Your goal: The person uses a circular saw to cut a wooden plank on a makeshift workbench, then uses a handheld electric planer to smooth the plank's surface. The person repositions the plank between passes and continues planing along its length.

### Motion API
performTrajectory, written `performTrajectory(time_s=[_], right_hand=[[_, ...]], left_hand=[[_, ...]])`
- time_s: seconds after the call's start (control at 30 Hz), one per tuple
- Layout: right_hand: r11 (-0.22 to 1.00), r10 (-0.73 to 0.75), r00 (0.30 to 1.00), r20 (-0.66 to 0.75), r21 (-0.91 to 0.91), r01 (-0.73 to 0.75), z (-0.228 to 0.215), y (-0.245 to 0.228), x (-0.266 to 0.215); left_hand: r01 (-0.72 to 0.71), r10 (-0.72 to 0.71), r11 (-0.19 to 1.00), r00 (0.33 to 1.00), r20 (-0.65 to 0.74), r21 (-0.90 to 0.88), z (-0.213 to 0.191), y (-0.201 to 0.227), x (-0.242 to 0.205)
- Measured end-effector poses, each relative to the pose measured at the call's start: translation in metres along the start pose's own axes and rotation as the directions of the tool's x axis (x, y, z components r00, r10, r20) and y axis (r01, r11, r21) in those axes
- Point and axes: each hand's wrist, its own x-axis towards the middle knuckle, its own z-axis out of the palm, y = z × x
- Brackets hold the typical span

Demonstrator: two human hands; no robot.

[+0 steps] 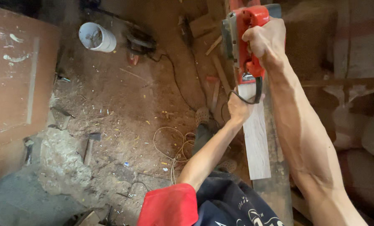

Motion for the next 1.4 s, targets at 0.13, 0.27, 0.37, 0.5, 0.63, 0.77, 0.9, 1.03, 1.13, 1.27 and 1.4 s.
performTrajectory(time_s=[0.13, 0.27, 0.37, 0.5, 0.63, 0.77, 0.9, 1.03, 1.13, 1.27, 1.4], right_hand=[[0.999, 0.008, 1.0, 0.016, 0.05, -0.009, 0.006, -0.008, 0.024], [0.999, -0.005, 1.0, 0.018, 0.049, 0.004, 0.014, -0.022, 0.043], [0.999, -0.032, 0.999, 0.032, 0.035, 0.031, 0.02, -0.033, 0.057], [0.993, -0.099, 0.995, 0.002, -0.06, 0.099, 0.029, -0.045, 0.082], [0.99, -0.129, 0.992, 0.008, -0.053, 0.129, 0.036, -0.051, 0.118], [0.985, -0.157, 0.988, 0.0, -0.066, 0.157, 0.039, -0.052, 0.151], [0.987, -0.155, 0.988, 0.019, -0.038, 0.155, 0.046, -0.041, 0.184], [0.935, -0.326, 0.941, 0.09, -0.112, 0.335, 0.055, -0.037, 0.219], [0.96, -0.278, 0.96, 0.027, -0.019, 0.279, 0.061, -0.044, 0.236], [0.856, -0.512, 0.855, -0.077, -0.121, 0.502, 0.059, -0.06, 0.196], [0.698, -0.716, 0.69, -0.107, -0.086, 0.711, 0.023, -0.043, 0.081]], left_hand=[[0.15, -0.153, 0.985, 0.988, 0.023, 0.084, 0.004, 0.004, 0.006], [0.112, -0.116, 0.992, 0.991, 0.073, 0.058, -0.002, 0.001, 0.003], [0.147, -0.152, 0.987, 0.986, 0.069, 0.07, 0.0, 0.0, 0.001], [0.27, -0.272, 0.956, 0.962, 0.01, 0.112, 0.004, 0.002, 0.005], [0.361, -0.373, 0.917, 0.927, 0.043, 0.168, 0.001, 0.008, 0.009], [0.348, -0.35, 0.936, 0.935, 0.063, 0.044, -0.004, 0.02, 0.011], [0.336, -0.336, 0.942, 0.939, 0.067, 0.023, -0.006, 0.021, 0.011], [0.339, -0.338, 0.941, 0.939, 0.064, 0.001, -0.004, 0.024, 0.012], [0.316, -0.315, 0.949, 0.947, 0.068, -0.005, -0.003, 0.016, 0.015], [0.287, -0.289, 0.957, 0.956, 0.056, 0.054, -0.001, 0.007, 0.007], [0.224, -0.239, 0.967, 0.962, 0.134, 0.121, 0.0, -0.006, 0.019]])
